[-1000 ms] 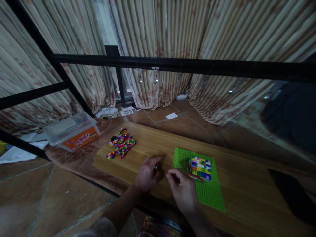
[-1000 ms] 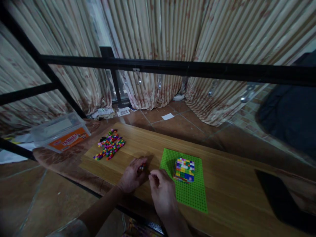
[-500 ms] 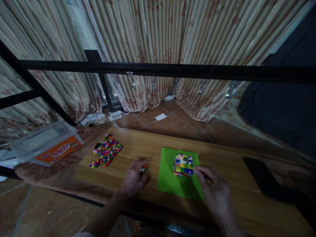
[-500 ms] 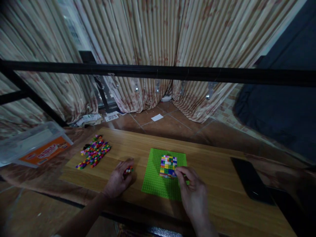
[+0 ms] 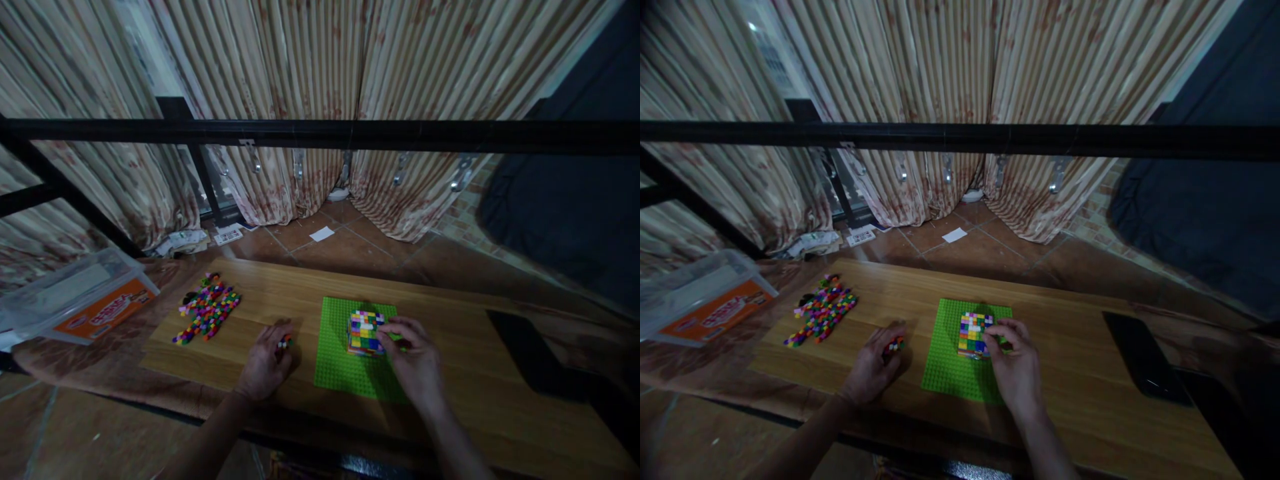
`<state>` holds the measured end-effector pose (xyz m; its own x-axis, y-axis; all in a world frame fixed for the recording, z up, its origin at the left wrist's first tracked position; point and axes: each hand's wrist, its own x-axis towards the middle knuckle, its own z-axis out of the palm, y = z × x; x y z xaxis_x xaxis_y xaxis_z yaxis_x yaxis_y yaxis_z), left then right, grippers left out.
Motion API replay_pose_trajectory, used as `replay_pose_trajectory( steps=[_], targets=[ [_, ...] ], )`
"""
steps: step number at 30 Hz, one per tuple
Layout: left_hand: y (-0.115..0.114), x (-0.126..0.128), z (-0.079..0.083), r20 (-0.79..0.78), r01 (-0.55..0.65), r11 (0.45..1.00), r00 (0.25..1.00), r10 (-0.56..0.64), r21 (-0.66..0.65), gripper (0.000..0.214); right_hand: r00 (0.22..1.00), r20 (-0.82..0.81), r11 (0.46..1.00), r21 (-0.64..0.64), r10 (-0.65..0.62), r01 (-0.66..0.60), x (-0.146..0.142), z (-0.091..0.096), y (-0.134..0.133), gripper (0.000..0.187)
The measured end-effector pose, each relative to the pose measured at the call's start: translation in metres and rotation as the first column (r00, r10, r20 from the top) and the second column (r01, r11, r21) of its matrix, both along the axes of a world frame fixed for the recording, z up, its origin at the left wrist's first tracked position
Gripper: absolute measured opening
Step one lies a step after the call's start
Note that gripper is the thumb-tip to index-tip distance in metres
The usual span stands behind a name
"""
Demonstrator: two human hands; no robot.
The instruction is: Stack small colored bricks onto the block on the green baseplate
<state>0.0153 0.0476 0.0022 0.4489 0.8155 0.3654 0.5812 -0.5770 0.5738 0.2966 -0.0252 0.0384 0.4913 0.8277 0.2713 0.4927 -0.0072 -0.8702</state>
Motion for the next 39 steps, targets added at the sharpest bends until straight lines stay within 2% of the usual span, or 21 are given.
replay_pose_trajectory(
  steps=[4,7,10,15,21,28,32,35,37,39],
  targets=[
    [0.000,0.001,0.000,0.000,-0.003,1.000,1.000,0.003,0.004,0.045,0.966,-0.254,0.999,-0.029,-0.045,0.039,0.000,-0.008,0.004,0.026],
    [-0.001,0.001,0.001,0.006,0.001,1.000,1.000,-0.002,0.007,0.047,0.882,-0.465,0.997,-0.067,-0.074,0.048,-0.002,-0.011,0.006,0.033],
    [-0.001,0.001,0.000,0.017,0.006,1.000,1.000,-0.006,0.009,0.046,0.789,-0.608,0.996,-0.060,-0.087,0.063,-0.003,-0.011,0.010,0.037],
    [0.001,-0.001,-0.003,-0.008,0.008,1.000,1.000,-0.007,0.015,0.042,0.703,-0.709,0.999,-0.029,-0.050,0.041,-0.003,-0.011,0.012,0.035],
    [0.002,-0.001,-0.005,-0.006,0.011,1.000,1.000,-0.011,0.010,0.044,0.677,-0.735,0.999,-0.013,-0.042,0.047,-0.003,-0.015,0.011,0.034],
    [0.001,0.000,-0.003,0.009,0.010,1.000,1.000,-0.010,-0.006,0.047,0.709,-0.701,0.997,-0.039,-0.076,0.069,-0.004,-0.010,0.008,0.039],
    [-0.001,0.001,-0.004,0.023,0.013,0.999,1.000,-0.012,-0.037,0.050,0.808,-0.556,0.978,-0.052,-0.196,0.201,-0.011,0.013,-0.003,0.042],
    [-0.001,0.001,-0.004,0.034,0.026,0.998,0.999,-0.024,-0.059,0.052,0.870,-0.425,0.963,-0.012,-0.249,0.270,-0.030,0.037,-0.019,0.035],
    [-0.002,0.000,-0.004,0.044,0.026,0.997,0.999,-0.023,-0.071,0.052,0.933,-0.316,0.983,0.008,-0.169,0.181,-0.051,0.046,-0.031,0.029],
    [-0.002,0.000,-0.004,0.047,0.026,0.996,0.999,-0.022,-0.080,0.054,0.974,-0.223,0.999,0.035,0.022,-0.015,-0.073,0.045,-0.040,0.022]
  ],
)
